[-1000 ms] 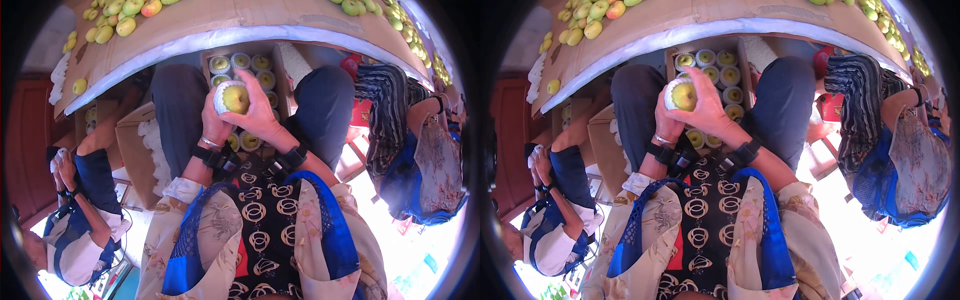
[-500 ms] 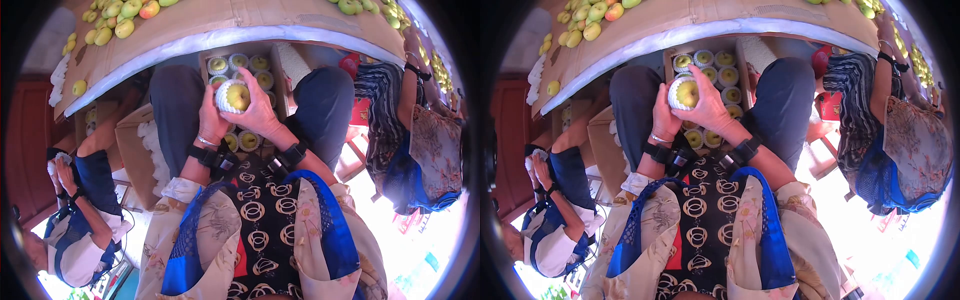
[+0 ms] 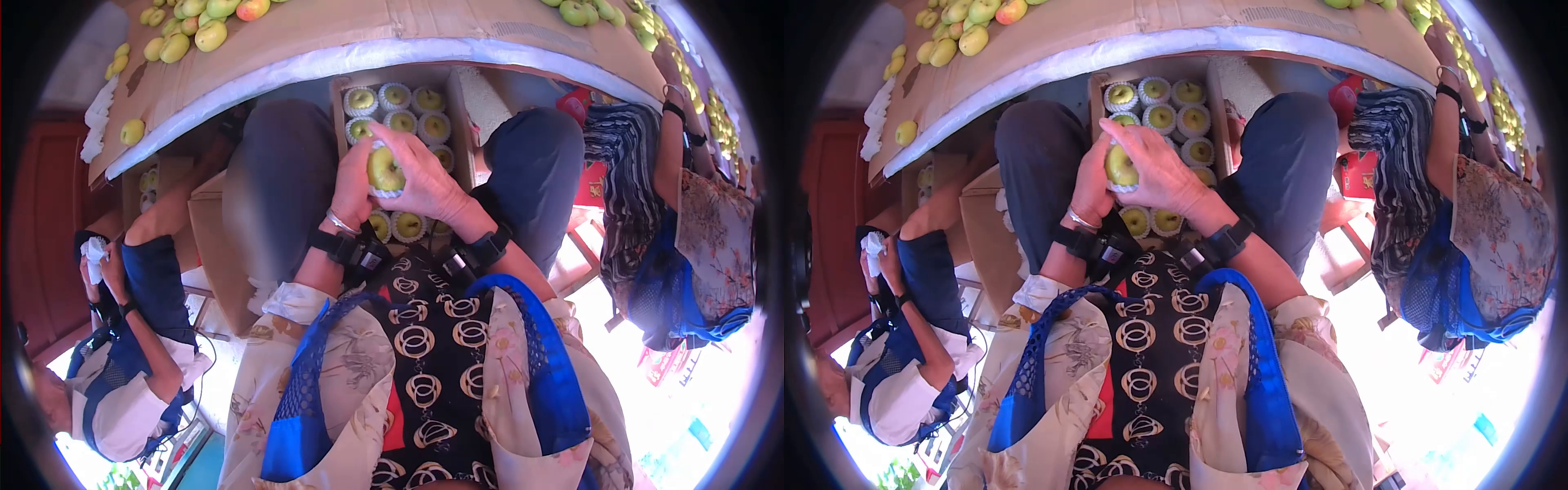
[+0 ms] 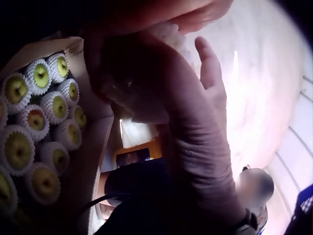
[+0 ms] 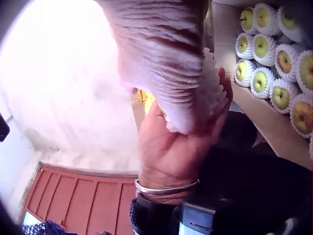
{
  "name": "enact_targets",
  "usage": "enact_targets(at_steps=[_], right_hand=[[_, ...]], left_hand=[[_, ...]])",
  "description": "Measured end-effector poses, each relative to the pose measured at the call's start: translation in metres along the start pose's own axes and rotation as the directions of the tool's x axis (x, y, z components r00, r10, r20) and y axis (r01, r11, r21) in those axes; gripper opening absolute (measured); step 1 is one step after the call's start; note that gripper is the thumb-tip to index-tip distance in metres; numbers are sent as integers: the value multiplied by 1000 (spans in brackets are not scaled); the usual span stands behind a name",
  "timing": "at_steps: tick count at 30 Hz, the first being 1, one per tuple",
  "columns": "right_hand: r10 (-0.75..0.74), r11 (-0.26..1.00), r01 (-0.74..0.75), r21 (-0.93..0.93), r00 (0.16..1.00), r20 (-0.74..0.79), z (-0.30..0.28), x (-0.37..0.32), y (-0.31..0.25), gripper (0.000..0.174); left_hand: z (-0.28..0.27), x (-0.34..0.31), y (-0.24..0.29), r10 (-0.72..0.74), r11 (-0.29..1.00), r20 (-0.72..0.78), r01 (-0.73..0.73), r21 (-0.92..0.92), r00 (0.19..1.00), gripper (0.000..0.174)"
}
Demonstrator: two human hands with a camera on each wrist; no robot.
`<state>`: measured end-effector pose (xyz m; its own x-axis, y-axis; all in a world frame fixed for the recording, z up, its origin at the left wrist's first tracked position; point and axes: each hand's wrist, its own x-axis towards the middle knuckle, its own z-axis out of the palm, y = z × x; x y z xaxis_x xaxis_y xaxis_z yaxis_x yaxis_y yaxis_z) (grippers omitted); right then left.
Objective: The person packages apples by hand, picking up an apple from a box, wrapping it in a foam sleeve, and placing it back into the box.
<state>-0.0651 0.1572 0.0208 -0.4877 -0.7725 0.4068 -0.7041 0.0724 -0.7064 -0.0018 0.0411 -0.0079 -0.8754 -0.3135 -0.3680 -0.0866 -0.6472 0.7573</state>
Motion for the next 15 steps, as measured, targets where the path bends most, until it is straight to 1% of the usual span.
enact_targets(at_steps=[1, 4, 7, 10, 13, 15], right_hand=[[-12, 1000, 13, 9, 1000, -10, 1, 1, 0, 86], [-20, 1000, 20, 3, 1000, -11, 6, 0, 2, 85], [40, 999, -40, 36, 999, 26, 4, -1, -1, 86], [1, 999, -1, 48, 1000, -4, 9, -4, 4, 89], [125, 988, -131, 80, 989, 78, 1, -8, 4, 99], [98, 992, -98, 83, 995, -3, -6, -9, 0, 101]], left_hand=[[-2, 0, 0, 44, 998, 11, -45, 53, 999, 30], [-2, -3, 4, -93, 986, 23, 95, -133, 995, 34], [-7, 0, 1, -113, 984, 72, 122, -129, 991, 36], [-12, 1, -3, -180, 947, 101, 200, -251, 978, 37], [-8, -4, -2, -230, 904, 181, 279, -325, 956, 39], [-2, -9, 2, -240, 874, 201, 302, -381, 950, 41]])
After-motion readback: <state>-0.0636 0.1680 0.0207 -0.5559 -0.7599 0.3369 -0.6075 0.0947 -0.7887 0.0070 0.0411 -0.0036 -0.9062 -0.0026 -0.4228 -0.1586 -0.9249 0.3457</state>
